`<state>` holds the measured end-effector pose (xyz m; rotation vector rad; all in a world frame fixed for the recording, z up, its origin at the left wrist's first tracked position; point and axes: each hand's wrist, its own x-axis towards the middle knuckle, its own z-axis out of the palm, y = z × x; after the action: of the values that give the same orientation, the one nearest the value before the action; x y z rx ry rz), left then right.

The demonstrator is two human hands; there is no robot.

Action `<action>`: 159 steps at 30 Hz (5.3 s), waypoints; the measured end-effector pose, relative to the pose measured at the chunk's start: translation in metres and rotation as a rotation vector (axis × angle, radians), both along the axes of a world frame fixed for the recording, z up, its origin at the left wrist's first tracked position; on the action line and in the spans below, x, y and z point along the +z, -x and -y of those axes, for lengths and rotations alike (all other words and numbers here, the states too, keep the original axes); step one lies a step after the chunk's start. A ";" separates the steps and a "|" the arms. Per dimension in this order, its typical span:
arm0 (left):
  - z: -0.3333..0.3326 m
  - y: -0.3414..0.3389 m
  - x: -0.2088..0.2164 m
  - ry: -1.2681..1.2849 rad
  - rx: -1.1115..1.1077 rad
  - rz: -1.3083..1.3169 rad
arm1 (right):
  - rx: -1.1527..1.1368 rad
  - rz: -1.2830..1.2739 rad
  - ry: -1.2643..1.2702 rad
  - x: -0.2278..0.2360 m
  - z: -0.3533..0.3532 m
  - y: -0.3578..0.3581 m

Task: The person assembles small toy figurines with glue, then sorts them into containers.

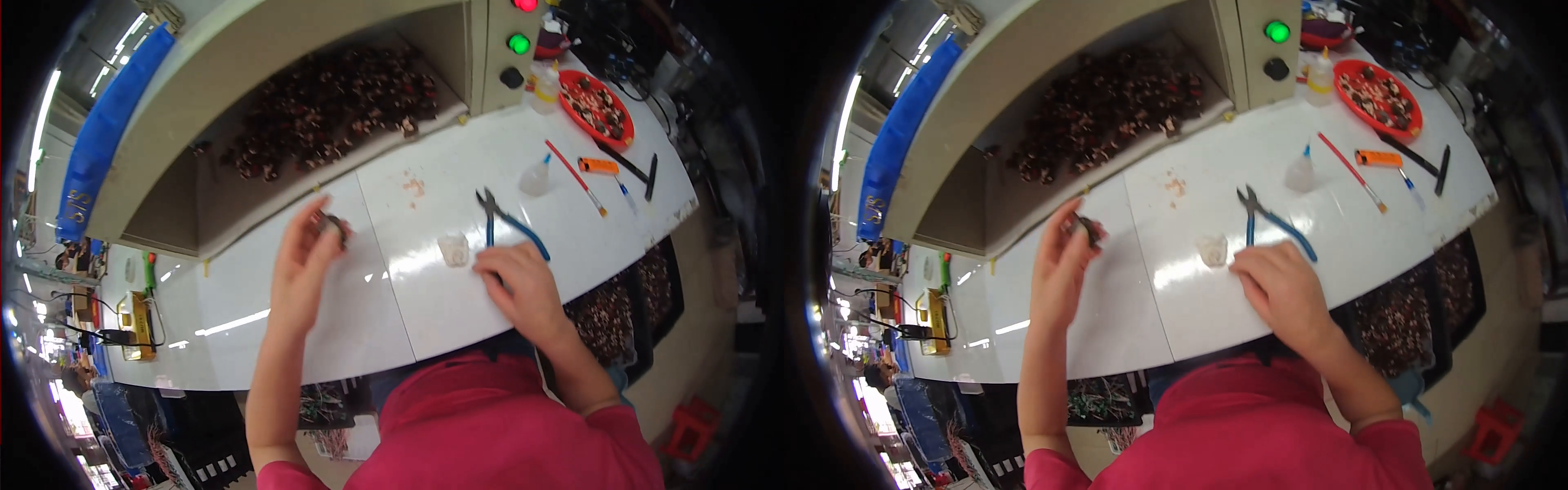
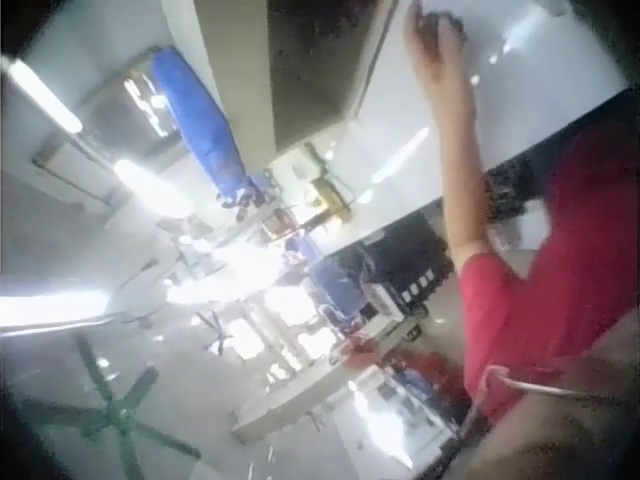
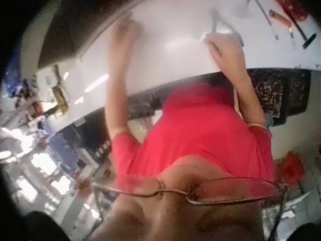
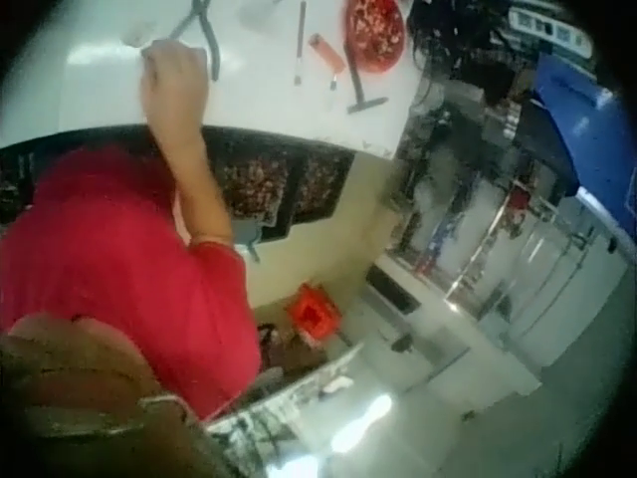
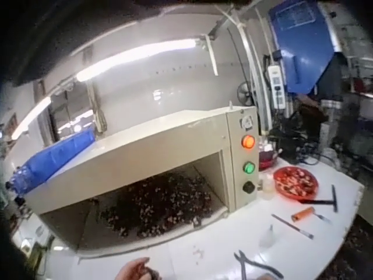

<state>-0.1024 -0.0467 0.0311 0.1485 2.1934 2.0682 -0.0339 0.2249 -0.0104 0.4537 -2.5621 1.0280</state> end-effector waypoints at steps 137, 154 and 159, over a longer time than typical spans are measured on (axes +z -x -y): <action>-0.082 -0.116 -0.049 -0.502 -0.249 0.264 | 0.525 0.084 0.266 -0.012 0.004 -0.023; -0.070 -0.125 -0.049 -0.533 -0.213 0.219 | -0.395 -0.046 0.278 0.013 -0.060 0.024; -0.063 -0.128 -0.049 -0.560 -0.203 0.223 | -0.294 0.206 -0.037 0.010 -0.064 0.055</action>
<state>0.0258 0.0158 -0.0184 0.1717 1.3723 2.3816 -0.0887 0.2893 -0.0003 -0.0259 -2.7234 0.9639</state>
